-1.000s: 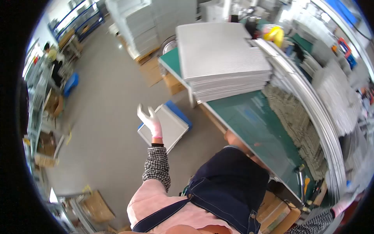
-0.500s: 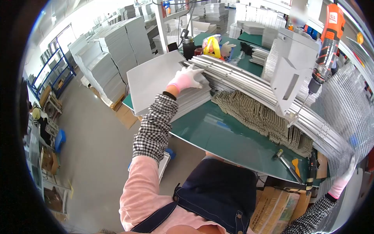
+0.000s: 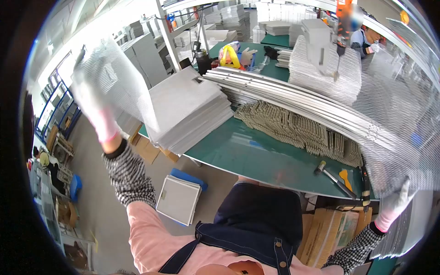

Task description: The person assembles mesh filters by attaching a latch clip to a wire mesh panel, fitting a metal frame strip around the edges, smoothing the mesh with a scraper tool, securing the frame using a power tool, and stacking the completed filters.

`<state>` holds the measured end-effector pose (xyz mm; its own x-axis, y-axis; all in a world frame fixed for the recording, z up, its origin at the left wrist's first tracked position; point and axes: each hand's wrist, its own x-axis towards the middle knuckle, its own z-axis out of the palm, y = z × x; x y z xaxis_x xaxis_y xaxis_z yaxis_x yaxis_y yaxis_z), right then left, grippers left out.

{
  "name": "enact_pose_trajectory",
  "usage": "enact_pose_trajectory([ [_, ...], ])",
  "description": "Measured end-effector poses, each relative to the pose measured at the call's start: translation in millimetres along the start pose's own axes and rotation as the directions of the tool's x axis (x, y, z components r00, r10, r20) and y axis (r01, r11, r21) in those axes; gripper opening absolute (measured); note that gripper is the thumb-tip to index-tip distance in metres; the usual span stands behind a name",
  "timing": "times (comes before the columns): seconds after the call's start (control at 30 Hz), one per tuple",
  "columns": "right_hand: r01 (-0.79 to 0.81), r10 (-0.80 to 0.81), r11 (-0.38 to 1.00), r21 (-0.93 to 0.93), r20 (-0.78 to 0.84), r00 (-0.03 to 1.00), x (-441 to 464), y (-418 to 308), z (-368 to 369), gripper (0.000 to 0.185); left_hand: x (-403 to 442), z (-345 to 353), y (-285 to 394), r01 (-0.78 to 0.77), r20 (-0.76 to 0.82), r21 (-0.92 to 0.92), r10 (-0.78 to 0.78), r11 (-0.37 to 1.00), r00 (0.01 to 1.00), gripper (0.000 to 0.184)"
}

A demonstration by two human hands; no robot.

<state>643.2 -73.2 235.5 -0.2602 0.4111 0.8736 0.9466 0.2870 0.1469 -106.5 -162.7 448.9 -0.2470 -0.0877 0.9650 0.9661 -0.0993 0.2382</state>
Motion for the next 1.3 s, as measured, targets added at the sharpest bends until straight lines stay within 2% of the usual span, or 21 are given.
enact_pose_trajectory([
  [0.03, -0.037, 0.042, 0.992, 0.122, -0.044, 0.998, -1.9, -7.1, 4.2, 0.052, 1.3, -7.1, 33.9, 0.159, -0.066, -0.108, -0.167, 0.981, 0.984, 0.044],
  [0.07, -0.110, 0.162, 0.925, 0.365, -0.115, 0.980, -6.7, -11.1, 11.6, 0.053, 2.4, -20.0, 29.3, -0.084, -0.065, 0.188, 0.098, 0.979, 0.993, 0.054],
  [0.1, -0.136, 0.256, 0.807, 0.575, -0.134, 0.957, -9.7, -17.6, 18.0, 0.055, 3.5, -28.4, 39.3, -0.006, 0.006, 0.141, 0.005, 0.990, 1.000, 0.052],
  [0.13, -0.135, 0.308, 0.693, 0.708, -0.123, 0.943, -10.8, -25.5, 24.8, 0.056, 3.5, -30.9, 46.0, 0.201, 0.003, -0.262, -0.208, 0.944, 0.978, 0.051],
  [0.17, -0.154, 0.376, 0.578, 0.801, -0.094, 0.922, -13.5, -33.8, 27.7, 0.056, 1.9, -31.2, 50.8, 0.362, 0.084, -0.613, -0.398, 0.703, 0.914, 0.050],
  [0.2, -0.190, 0.409, 0.463, 0.866, -0.018, 0.912, -17.3, -44.3, 31.2, 0.055, -4.0, -30.0, 53.3, 0.367, 0.093, -0.619, -0.400, 0.694, 0.912, 0.050],
  [0.3, -0.358, 0.459, 0.133, 0.924, 0.262, 0.849, -7.9, -98.3, 35.5, 0.052, -38.6, -21.4, 49.4, 0.601, 0.281, -0.644, -0.585, 0.473, 0.761, 0.058],
  [0.33, -0.452, 0.490, 0.045, 0.891, 0.374, 0.787, 9.6, -133.0, 29.7, 0.051, -56.2, -18.1, 37.4, 0.689, 0.377, -0.652, -0.653, 0.315, 0.656, 0.057],
  [0.37, -0.523, 0.470, -0.265, 0.810, 0.582, 0.664, 13.2, -152.6, 29.2, 0.049, -79.4, -12.1, 21.1, 0.754, 0.474, -0.641, -0.696, 0.147, 0.539, 0.056],
  [0.43, -0.627, 0.244, -0.352, 0.695, 0.715, 0.656, 22.2, -191.0, 29.0, 0.047, -133.9, 8.1, -6.6, 0.829, 0.757, -0.531, -0.538, -0.174, 0.371, 0.051],
  [0.5, -0.755, 0.097, -0.345, 0.557, 0.822, 0.562, 36.8, -231.2, 23.0, 0.040, -191.5, 29.8, 3.1, 0.931, 0.805, -0.321, -0.568, -0.171, 0.173, 0.059],
  [0.57, -0.841, 0.115, -0.276, 0.466, 0.884, 0.453, 14.0, -246.2, 41.6, 0.031, -248.8, 54.8, 16.3, 0.851, 0.912, -0.193, -0.410, -0.488, -0.028, 0.058],
  [0.67, -0.937, -0.053, -0.251, 0.241, 0.964, 0.262, -1.7, -255.1, 47.5, 0.033, -362.4, 88.0, 1.2, 0.809, 0.954, -0.100, -0.286, -0.579, -0.087, 0.058],
  [0.73, -0.967, -0.143, -0.246, 0.072, 0.984, 0.110, -14.9, -257.0, 54.8, 0.041, -386.8, 95.3, 6.4, 0.863, 0.984, 0.100, -0.077, -0.495, -0.158, 0.067],
  [0.77, -0.968, -0.142, -0.242, 0.067, 0.985, 0.103, -33.7, -255.8, 64.1, 0.041, -393.4, 98.1, 6.3, 0.859, 0.984, 0.103, -0.077, -0.501, -0.162, 0.067],
  [0.83, -0.951, -0.089, -0.289, 0.109, 0.986, 0.140, -64.6, -253.0, 78.4, 0.043, -399.3, 105.7, 5.9, 0.805, 0.998, 0.053, 0.054, -0.591, -0.025, 0.079],
  [0.93, -0.959, -0.093, -0.265, 0.102, 0.987, 0.131, -79.9, -250.3, 85.9, 0.045, -403.7, 103.7, -6.4, 0.837, 0.991, 0.055, 0.134, -0.544, 0.022, 0.077],
  [1.0, -0.965, -0.065, -0.220, 0.145, 0.985, 0.163, -73.2, -256.7, 83.4, 0.043, -405.8, 99.2, -5.4, 0.844, 0.992, 0.042, 0.120, -0.535, 0.027, 0.075],
  [1.07, -0.952, -0.135, -0.303, -0.052, 0.991, -0.011, -59.7, -258.3, 76.9, 0.042, -407.1, 96.2, -4.1, 0.850, 0.993, 0.036, 0.116, -0.526, 0.030, 0.074],
  [1.17, -0.954, -0.085, -0.298, 0.038, 0.994, 0.067, -72.8, -260.9, 84.0, 0.044, -405.9, 93.5, 0.3, 0.839, 0.999, 0.036, 0.032, -0.543, -0.022, 0.078],
  [1.3, -0.950, -0.082, -0.310, 0.037, 0.994, 0.066, -71.7, -258.7, 83.0, 0.046, -401.4, 89.9, 3.7, 0.727, 0.997, 0.078, 0.038, -0.683, -0.072, 0.071],
])
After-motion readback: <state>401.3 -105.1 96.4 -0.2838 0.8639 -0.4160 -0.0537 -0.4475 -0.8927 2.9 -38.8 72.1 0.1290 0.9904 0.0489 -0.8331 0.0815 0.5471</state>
